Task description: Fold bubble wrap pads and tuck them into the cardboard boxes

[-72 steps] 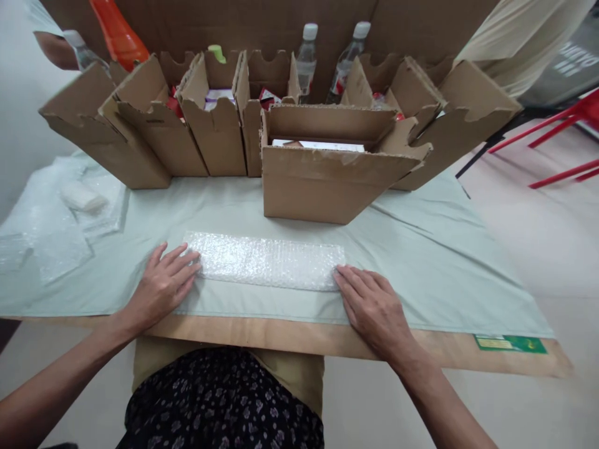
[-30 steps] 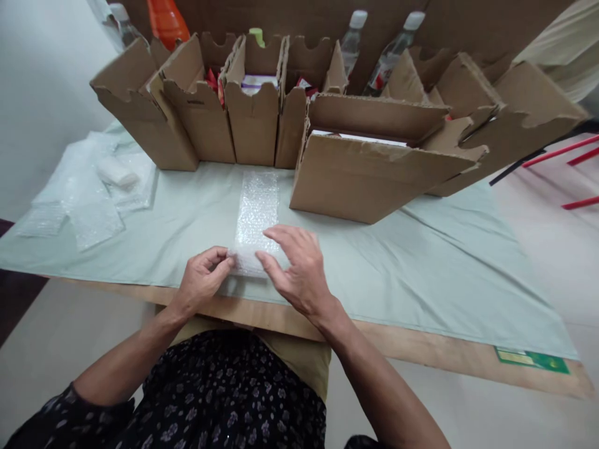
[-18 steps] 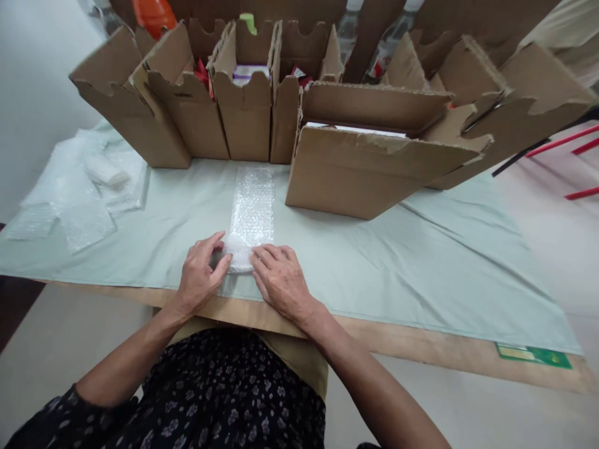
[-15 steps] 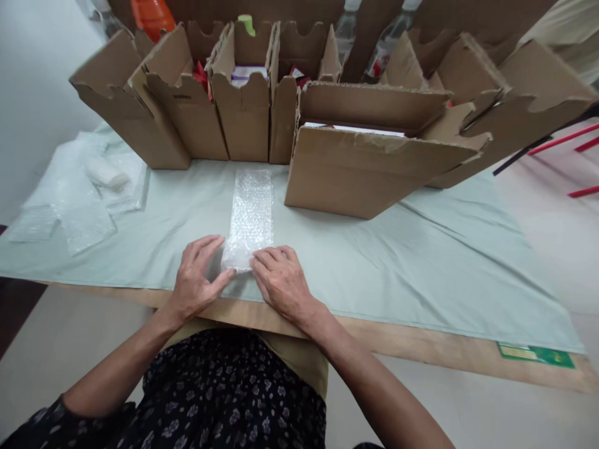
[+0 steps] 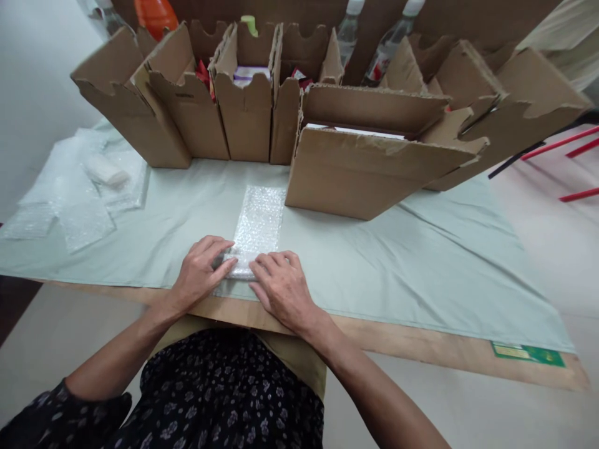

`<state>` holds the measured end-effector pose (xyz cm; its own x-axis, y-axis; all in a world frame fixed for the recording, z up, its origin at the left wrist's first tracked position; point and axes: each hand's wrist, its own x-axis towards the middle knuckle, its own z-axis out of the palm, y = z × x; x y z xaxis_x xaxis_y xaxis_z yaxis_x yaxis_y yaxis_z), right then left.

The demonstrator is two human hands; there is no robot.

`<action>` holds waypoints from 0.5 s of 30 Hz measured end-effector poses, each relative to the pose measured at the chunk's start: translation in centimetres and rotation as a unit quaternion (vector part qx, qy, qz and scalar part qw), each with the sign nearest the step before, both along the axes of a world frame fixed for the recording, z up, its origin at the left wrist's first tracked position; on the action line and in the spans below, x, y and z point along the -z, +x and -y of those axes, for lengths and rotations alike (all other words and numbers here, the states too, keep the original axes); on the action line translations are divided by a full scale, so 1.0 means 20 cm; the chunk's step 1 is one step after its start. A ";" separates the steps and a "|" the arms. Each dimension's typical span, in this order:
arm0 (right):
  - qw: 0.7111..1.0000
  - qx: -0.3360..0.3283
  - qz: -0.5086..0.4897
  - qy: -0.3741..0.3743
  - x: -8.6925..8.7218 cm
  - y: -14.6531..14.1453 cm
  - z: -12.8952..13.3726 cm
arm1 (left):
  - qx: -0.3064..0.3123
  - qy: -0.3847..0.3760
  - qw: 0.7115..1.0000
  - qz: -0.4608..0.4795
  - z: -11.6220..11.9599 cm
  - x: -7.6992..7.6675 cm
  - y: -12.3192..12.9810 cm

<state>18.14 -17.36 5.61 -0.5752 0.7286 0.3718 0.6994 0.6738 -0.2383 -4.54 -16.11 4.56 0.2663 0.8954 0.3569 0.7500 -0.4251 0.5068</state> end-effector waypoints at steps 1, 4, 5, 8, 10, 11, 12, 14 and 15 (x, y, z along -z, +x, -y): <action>1.000 -0.002 -0.005 -0.021 0.01 0.00 0.00 | 0.015 0.012 1.000 0.010 0.02 -0.01 0.00; 0.991 0.010 -0.075 -0.111 0.02 0.03 0.00 | 0.084 0.027 0.995 0.038 0.07 -0.02 -0.03; 0.985 0.013 -0.093 -0.144 0.01 0.03 0.01 | 0.102 0.020 0.994 0.044 0.08 -0.02 -0.04; 0.984 0.032 -0.103 -0.144 0.00 0.05 0.03 | 0.090 -0.009 0.995 0.037 0.08 -0.01 -0.04; 0.993 0.047 -0.082 -0.067 -0.01 0.05 0.04 | 0.044 -0.018 0.999 0.003 0.04 -0.01 -0.03; 0.996 0.047 -0.062 -0.031 0.00 0.04 0.04 | 0.021 -0.017 0.999 -0.017 0.02 -0.01 -0.02; 0.998 0.042 -0.038 -0.007 0.00 0.04 0.03 | 0.006 -0.012 0.999 -0.031 0.01 -0.01 -0.01; 1.000 0.027 -0.002 0.003 0.01 0.02 0.02 | 0.001 0.007 0.999 -0.032 -0.01 -0.01 0.01; 1.000 0.025 -0.003 -0.005 0.01 0.02 0.01 | 0.013 0.020 0.999 -0.023 0.00 -0.02 0.01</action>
